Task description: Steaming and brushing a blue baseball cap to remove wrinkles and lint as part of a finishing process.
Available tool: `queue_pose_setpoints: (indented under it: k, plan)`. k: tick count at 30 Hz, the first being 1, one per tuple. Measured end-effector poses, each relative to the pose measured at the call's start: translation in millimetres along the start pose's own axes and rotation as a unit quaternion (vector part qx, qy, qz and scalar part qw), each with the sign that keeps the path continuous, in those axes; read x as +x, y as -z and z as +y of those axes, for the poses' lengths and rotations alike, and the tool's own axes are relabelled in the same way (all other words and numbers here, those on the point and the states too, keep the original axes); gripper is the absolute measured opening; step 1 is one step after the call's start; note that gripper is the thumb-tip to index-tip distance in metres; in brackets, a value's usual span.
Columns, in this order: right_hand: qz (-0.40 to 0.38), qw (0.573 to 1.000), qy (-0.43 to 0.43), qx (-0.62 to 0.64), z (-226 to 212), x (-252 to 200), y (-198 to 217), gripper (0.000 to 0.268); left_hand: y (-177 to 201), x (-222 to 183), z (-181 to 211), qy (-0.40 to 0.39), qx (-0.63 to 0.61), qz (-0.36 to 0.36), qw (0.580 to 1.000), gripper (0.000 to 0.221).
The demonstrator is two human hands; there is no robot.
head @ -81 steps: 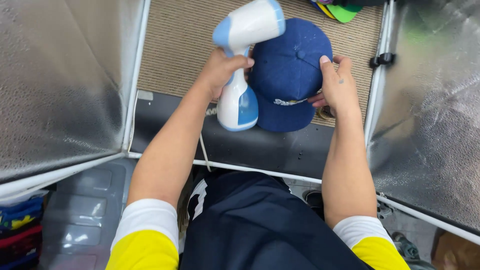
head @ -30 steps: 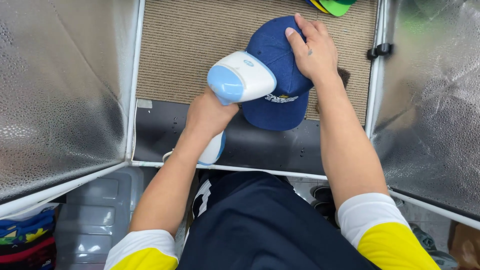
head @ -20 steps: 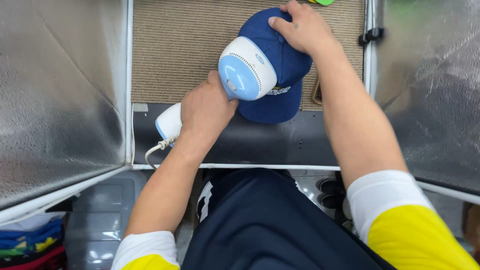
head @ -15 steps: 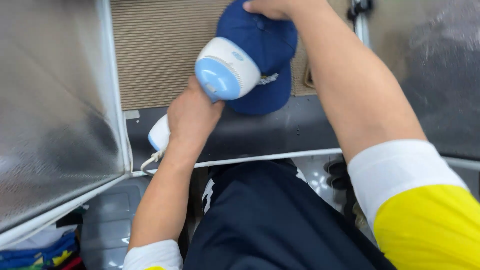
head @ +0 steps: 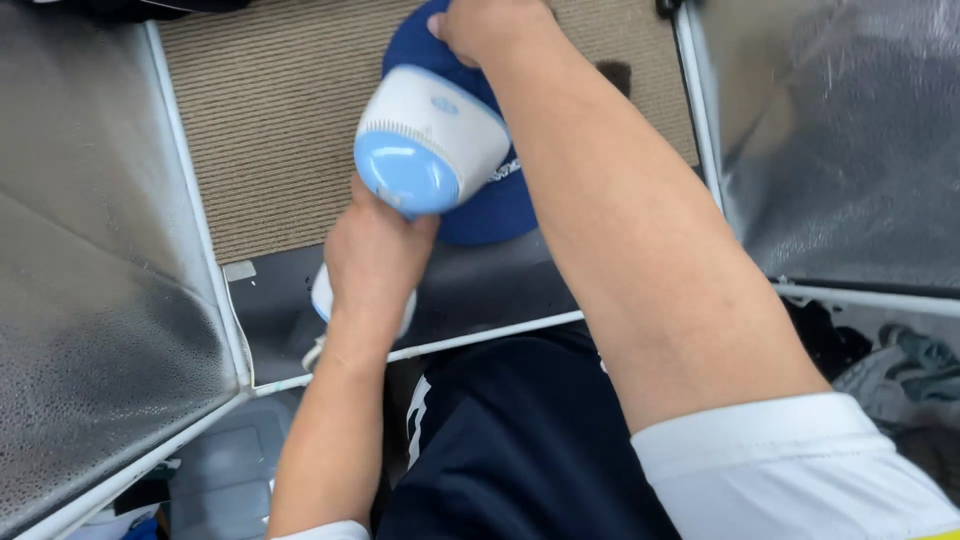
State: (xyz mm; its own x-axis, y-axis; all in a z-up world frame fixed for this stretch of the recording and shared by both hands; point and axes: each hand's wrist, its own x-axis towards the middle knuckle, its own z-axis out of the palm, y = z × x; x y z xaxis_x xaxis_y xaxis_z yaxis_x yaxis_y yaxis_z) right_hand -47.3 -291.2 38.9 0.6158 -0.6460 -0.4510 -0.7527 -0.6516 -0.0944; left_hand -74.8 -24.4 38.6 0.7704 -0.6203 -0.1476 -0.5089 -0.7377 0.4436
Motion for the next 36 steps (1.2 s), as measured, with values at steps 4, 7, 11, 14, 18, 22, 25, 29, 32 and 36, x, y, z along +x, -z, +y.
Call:
queue_pose_setpoints:
  k: [4, 7, 11, 14, 18, 22, 25, 29, 32, 36]
  plan:
    - [-0.004, 1.000, 0.005, 0.028, -1.4, -14.9, 16.7, 0.056, -33.3, -26.8, -30.8, -0.015, -0.005, 0.019, 1.000, 0.063]
    - [-0.018, 0.999, 0.023, -0.014, 6.3, -9.9, 13.3, 0.064, -38.8, -29.6, -33.2, 0.128, -0.141, -0.076, 0.979, 0.074]
    - [0.013, 0.998, 0.053, -0.025, 5.6, -25.5, 18.5, 0.061, -40.3, -28.4, -19.2, 0.220, -0.190, -0.095, 0.952, 0.065]
    - [-0.001, 0.999, 0.028, -0.033, 6.5, -34.0, 20.8, 0.066, -23.2, -29.5, -1.2, 0.254, -0.295, -0.144, 0.910, 0.047]
    - [0.020, 0.998, 0.029, -0.052, 10.1, -31.3, 15.2, 0.065, -27.2, -23.7, -3.8, 0.277, -0.368, -0.117, 0.880, 0.023]
    - [0.006, 0.999, 0.026, -0.047, 8.1, -37.5, 21.5, 0.066, -43.8, -32.6, -11.5, 0.216, -0.279, -0.104, 0.930, 0.058]
    - [0.010, 0.999, 0.029, -0.045, 10.0, -44.7, 25.1, 0.066, -43.4, -24.0, -20.5, 0.169, -0.161, -0.092, 0.968, 0.071]
    - [0.001, 0.998, 0.036, -0.044, 15.6, -41.4, 22.2, 0.068, 8.6, -2.4, 1.1, 0.070, -0.101, -0.031, 0.992, 0.063]
    - [0.009, 0.997, 0.069, -0.034, 22.3, -40.9, 24.3, 0.069, 49.7, 21.4, 33.3, 0.014, 0.001, -0.063, 0.998, 0.039]
    - [0.020, 0.997, 0.081, 0.001, 29.2, -46.7, 23.8, 0.068, 60.3, 32.6, 45.0, -0.042, 0.051, -0.090, 0.994, 0.034]
